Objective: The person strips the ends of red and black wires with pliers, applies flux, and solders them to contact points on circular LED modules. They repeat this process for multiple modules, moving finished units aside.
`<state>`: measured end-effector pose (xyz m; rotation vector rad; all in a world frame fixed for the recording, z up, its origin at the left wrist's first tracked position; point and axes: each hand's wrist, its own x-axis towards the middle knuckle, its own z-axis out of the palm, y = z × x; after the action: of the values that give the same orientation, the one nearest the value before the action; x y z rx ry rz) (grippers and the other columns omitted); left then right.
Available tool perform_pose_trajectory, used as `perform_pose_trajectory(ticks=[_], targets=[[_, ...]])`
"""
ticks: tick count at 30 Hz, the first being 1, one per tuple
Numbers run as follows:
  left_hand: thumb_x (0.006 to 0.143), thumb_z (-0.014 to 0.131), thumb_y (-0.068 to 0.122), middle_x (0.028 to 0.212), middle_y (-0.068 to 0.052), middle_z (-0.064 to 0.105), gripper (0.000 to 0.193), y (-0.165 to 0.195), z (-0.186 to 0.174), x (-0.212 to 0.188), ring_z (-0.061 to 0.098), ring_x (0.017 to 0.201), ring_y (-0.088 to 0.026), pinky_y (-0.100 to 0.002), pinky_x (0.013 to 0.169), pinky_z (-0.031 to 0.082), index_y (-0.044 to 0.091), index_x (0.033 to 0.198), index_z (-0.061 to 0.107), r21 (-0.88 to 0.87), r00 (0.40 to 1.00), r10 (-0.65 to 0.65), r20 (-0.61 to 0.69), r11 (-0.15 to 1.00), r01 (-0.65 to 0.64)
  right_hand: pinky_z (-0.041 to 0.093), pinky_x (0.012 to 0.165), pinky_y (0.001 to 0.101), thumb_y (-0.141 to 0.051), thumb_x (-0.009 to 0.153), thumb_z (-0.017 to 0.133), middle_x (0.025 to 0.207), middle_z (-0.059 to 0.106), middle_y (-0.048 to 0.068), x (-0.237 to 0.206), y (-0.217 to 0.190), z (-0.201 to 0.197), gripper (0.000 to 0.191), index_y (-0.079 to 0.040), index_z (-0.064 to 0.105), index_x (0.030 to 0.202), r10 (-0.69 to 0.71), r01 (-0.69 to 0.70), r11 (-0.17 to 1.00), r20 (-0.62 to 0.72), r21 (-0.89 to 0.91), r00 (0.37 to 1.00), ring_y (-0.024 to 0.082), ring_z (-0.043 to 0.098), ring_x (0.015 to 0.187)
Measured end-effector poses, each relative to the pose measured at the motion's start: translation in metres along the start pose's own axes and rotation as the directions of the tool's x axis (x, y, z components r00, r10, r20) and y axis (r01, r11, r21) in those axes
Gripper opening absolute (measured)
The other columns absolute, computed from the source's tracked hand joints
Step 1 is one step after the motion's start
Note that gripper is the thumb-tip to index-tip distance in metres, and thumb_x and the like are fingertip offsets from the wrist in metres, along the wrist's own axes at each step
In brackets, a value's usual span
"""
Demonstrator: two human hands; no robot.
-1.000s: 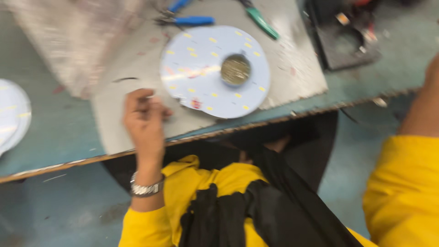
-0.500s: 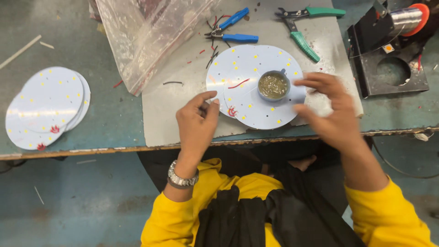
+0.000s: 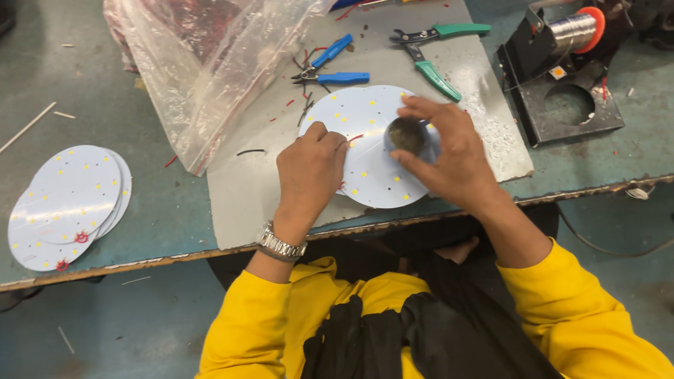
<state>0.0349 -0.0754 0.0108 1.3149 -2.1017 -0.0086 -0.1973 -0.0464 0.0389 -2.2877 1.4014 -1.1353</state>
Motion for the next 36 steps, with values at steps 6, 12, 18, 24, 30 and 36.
perform_pose_trajectory(ticks=[6, 12, 18, 24, 30, 36], targets=[[0.082, 0.071, 0.005, 0.091, -0.01, 0.059, 0.009, -0.001, 0.002, 0.008, 0.065, 0.078, -0.026, -0.039, 0.061, 0.051, 0.006, 0.086, 0.063, 0.21, 0.982, 0.145, 0.122, 0.963, -0.168, 0.043, 0.111, 0.0444, -0.019, 0.079, 0.087, 0.138, 0.063, 0.015, 0.001, 0.006, -0.011, 0.085, -0.004, 0.044, 0.151, -0.047, 0.049, 0.998, 0.074, -0.027, 0.996, 0.035, 0.056, 0.127], [0.098, 0.067, 0.006, 0.095, -0.011, 0.065, 0.006, -0.002, -0.006, 0.017, 0.064, 0.086, -0.035, -0.046, 0.072, 0.051, 0.001, 0.098, 0.062, -0.184, 0.995, 0.082, -0.065, 0.979, -0.093, 0.044, 0.106, 0.0458, -0.019, 0.076, 0.087, 0.136, 0.059, 0.019, -0.001, 0.012, -0.008, 0.084, -0.007, 0.042, 0.146, 0.043, -0.034, 0.997, 0.128, -0.069, 0.991, 0.039, 0.057, 0.12], [0.095, 0.062, -0.002, 0.091, -0.016, 0.068, 0.017, -0.017, -0.014, 0.023, 0.069, 0.082, -0.033, -0.045, 0.073, 0.052, 0.0, 0.11, 0.069, -0.361, 0.997, -0.073, 0.003, 0.93, 0.07, 0.046, 0.103, 0.0478, -0.018, 0.078, 0.085, 0.13, 0.065, 0.014, -0.011, 0.048, -0.037, 0.089, -0.006, 0.04, 0.153, 0.256, -0.261, 0.953, -0.048, -0.155, 0.965, 0.039, 0.058, 0.121], [0.091, 0.061, -0.005, 0.093, -0.019, 0.067, 0.016, -0.044, -0.012, 0.011, 0.066, 0.085, -0.037, -0.044, 0.076, 0.051, -0.001, 0.096, 0.075, -0.166, 0.986, -0.126, -0.11, 0.98, 0.106, 0.047, 0.109, 0.0465, -0.022, 0.085, 0.086, 0.139, 0.065, 0.017, -0.015, 0.058, -0.044, 0.077, -0.01, 0.049, 0.151, 0.069, -0.092, 0.949, -0.085, -0.3, 0.994, 0.039, 0.06, 0.129], [0.091, 0.074, 0.02, 0.087, -0.016, 0.065, 0.022, -0.036, -0.015, 0.001, 0.066, 0.072, -0.032, -0.042, 0.07, 0.051, -0.002, 0.096, 0.077, -0.29, 0.927, -0.367, 0.077, 0.881, 0.373, 0.045, 0.102, 0.0482, -0.036, 0.072, 0.091, 0.126, 0.068, 0.02, 0.023, 0.019, -0.016, 0.098, -0.009, 0.043, 0.153, 0.228, -0.177, 0.964, 0.277, -0.196, 0.934, 0.042, 0.058, 0.118], [0.085, 0.089, 0.023, 0.1, -0.021, 0.062, 0.039, -0.034, -0.009, -0.018, 0.064, 0.089, -0.038, -0.044, 0.077, 0.051, -0.008, 0.1, 0.072, -0.136, 0.998, -0.033, -0.054, 0.99, 0.025, 0.052, 0.088, 0.0478, -0.047, 0.065, 0.096, 0.119, 0.068, 0.027, 0.032, 0.034, -0.004, 0.102, -0.002, 0.05, 0.145, 0.139, 0.005, 0.936, 0.383, -0.353, 0.913, 0.042, 0.065, 0.098]])
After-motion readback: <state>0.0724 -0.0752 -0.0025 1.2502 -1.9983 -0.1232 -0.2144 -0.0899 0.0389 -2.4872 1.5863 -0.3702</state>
